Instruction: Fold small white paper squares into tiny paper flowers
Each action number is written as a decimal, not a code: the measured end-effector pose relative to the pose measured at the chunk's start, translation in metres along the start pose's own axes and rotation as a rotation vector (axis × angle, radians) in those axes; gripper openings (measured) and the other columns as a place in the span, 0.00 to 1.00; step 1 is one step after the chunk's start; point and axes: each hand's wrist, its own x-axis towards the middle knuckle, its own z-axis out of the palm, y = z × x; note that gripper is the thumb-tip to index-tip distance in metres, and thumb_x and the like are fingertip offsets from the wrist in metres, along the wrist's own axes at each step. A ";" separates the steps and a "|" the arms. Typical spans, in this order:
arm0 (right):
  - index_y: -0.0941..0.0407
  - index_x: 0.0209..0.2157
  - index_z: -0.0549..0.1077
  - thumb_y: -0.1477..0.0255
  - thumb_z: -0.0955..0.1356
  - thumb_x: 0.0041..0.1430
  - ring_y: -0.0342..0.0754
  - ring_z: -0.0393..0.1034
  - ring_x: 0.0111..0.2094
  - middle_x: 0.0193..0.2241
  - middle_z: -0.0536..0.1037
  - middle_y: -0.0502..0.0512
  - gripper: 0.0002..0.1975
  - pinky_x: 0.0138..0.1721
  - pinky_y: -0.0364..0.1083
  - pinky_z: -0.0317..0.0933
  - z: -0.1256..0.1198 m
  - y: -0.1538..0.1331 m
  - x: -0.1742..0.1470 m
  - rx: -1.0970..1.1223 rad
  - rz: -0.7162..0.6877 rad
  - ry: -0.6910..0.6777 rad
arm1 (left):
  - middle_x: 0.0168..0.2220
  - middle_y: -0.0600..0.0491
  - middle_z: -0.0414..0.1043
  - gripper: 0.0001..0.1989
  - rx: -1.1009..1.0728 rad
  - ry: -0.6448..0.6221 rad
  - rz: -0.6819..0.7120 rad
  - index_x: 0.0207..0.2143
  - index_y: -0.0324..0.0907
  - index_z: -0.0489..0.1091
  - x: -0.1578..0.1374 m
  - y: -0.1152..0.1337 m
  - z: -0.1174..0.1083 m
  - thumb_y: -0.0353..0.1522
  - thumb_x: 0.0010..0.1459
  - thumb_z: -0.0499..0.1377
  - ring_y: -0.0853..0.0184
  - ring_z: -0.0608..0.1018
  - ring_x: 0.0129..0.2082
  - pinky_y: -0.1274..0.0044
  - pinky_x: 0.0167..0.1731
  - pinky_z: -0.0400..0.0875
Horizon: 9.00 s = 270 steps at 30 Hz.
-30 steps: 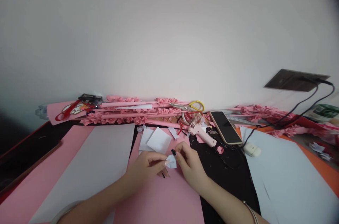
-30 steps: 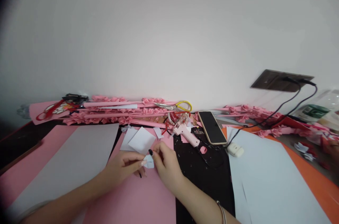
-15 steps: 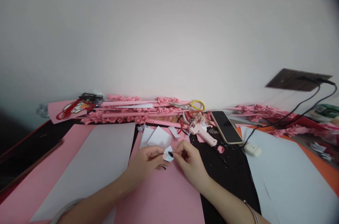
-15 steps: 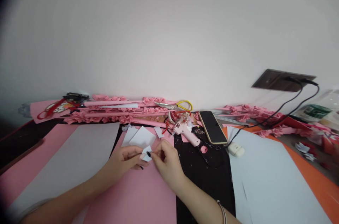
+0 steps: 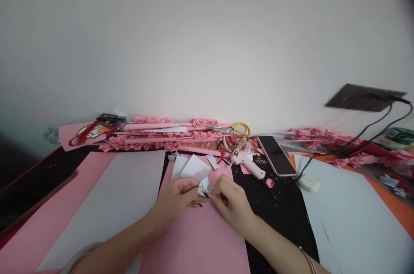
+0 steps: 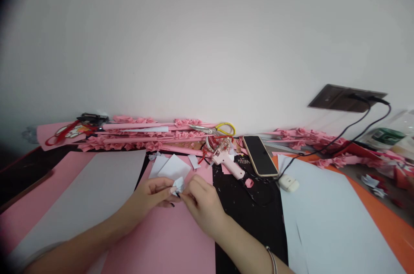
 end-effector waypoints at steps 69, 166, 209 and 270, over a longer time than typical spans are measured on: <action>0.56 0.24 0.56 0.79 0.60 0.59 0.40 0.53 0.22 0.21 0.61 0.46 0.11 0.24 0.39 0.49 0.003 0.001 0.005 0.114 0.207 -0.177 | 0.29 0.52 0.77 0.11 0.091 -0.066 -0.005 0.26 0.39 0.69 0.000 -0.001 0.003 0.39 0.50 0.59 0.62 0.79 0.32 0.73 0.34 0.72; 0.57 0.23 0.69 0.85 0.69 0.49 0.47 0.67 0.40 0.36 0.70 0.54 0.09 0.41 0.45 0.60 0.003 -0.018 0.007 0.398 0.234 0.005 | 0.20 0.54 0.76 0.04 0.181 -0.149 -0.041 0.22 0.38 0.71 -0.005 0.001 0.010 0.28 0.46 0.57 0.66 0.78 0.22 0.77 0.24 0.72; 0.55 0.31 0.77 0.62 0.56 0.65 0.49 0.65 0.40 0.45 0.70 0.56 0.22 0.44 0.47 0.57 -0.007 -0.010 0.006 0.516 0.151 -0.035 | 0.28 0.49 0.79 0.13 0.045 -0.196 -0.046 0.35 0.38 0.75 0.000 -0.009 -0.001 0.39 0.51 0.61 0.64 0.80 0.27 0.78 0.26 0.72; 0.55 0.22 0.54 0.74 0.65 0.52 0.40 0.52 0.20 0.19 0.59 0.45 0.12 0.22 0.40 0.46 -0.005 -0.011 0.003 -0.076 0.058 -0.322 | 0.18 0.59 0.60 0.07 0.618 -0.139 0.303 0.17 0.41 0.60 -0.007 -0.008 0.005 0.23 0.42 0.53 0.72 0.65 0.20 0.82 0.19 0.55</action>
